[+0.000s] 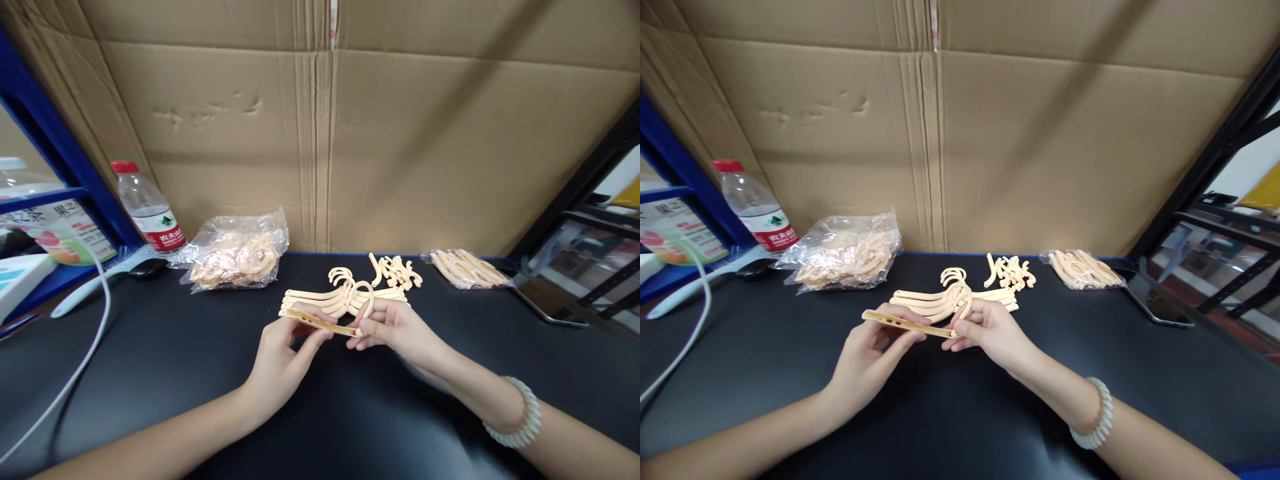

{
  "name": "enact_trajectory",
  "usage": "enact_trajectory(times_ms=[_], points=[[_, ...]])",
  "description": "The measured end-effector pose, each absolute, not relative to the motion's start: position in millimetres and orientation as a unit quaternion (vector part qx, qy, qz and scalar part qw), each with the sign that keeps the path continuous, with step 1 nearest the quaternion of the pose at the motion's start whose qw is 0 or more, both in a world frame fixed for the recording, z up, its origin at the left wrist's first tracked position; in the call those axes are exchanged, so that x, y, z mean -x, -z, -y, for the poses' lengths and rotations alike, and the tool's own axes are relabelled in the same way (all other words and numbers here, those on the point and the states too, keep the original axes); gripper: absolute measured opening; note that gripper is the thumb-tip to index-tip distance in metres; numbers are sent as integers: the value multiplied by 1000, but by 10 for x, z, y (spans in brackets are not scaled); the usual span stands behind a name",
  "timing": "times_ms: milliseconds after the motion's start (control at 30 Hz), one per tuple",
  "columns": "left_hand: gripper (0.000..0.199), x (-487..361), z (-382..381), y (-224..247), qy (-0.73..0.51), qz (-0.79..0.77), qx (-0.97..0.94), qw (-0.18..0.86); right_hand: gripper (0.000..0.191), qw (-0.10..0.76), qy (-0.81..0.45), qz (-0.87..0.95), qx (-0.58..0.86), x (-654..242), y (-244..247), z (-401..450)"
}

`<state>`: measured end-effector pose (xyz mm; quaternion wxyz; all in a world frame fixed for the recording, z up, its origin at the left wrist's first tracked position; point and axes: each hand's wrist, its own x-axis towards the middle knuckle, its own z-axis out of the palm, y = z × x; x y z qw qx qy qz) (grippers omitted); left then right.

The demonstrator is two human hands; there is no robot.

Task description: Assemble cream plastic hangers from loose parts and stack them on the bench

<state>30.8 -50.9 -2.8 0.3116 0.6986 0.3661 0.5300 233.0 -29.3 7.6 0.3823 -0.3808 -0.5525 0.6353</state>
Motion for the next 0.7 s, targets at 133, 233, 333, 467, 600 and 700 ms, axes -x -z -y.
enact_trajectory(times_ms=[133,233,333,467,600,700], points=[[6,-334,515,16,-539,-376,-664,356,35,419,-602,567,375,-2275,-29,329],[7,-367,538,6,-541,-380,-636,399,34,440,-580,577,370,-2248,18,345],[8,-400,559,0,-545,-382,-607,434,32,453,-565,584,366,-2232,52,346],[18,-412,527,5,-559,-391,-565,464,30,461,-581,561,367,-2214,44,349],[25,-387,458,-1,-562,-420,-514,494,25,494,-537,575,370,-2214,7,355],[26,-373,442,-22,-556,-434,-502,501,25,491,-527,586,371,-2219,11,356]])
